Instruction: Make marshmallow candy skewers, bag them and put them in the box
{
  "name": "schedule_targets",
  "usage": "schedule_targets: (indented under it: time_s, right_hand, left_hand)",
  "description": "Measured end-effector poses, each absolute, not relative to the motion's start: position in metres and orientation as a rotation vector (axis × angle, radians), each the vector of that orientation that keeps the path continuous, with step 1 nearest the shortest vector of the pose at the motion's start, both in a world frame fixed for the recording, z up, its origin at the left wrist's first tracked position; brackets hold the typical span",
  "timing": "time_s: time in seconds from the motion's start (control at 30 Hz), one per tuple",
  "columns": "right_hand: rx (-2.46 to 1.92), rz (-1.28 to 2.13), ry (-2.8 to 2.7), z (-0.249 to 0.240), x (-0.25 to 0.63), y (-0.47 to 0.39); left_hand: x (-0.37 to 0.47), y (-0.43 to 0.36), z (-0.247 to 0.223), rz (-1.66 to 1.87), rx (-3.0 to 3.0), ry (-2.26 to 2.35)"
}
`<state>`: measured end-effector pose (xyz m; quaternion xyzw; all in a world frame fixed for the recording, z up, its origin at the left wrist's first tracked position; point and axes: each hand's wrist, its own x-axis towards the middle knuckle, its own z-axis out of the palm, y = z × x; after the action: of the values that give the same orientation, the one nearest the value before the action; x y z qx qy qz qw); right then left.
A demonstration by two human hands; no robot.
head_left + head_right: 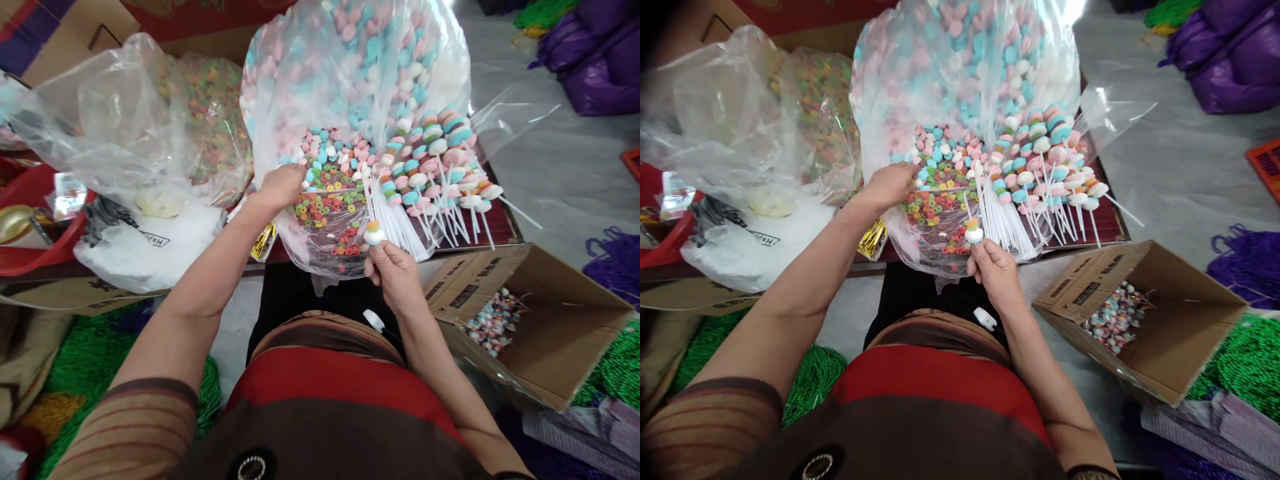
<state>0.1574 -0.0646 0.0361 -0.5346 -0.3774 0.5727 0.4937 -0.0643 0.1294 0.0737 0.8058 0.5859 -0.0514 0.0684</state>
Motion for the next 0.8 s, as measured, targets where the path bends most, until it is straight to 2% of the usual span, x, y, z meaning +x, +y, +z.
schedule_targets:
  time_s: [0.2,0.5,0.8]
  right_hand:
    - [-1.304,1.374,-0.929,0.036,0.158,-0.066]
    - [-1.303,1.390,-0.927,0.031,0.155,-0.064]
    - [-1.341,1.393,-0.941,0.034,0.152,-0.062]
  left_hand:
    - [-0.055,0.147,0.065,-0.223,2.410,1.864]
    - [-0.086,0.160,0.061,0.389,2.210,1.753]
    - [-0.059,0.172,0.051,0.195,2.307,1.703]
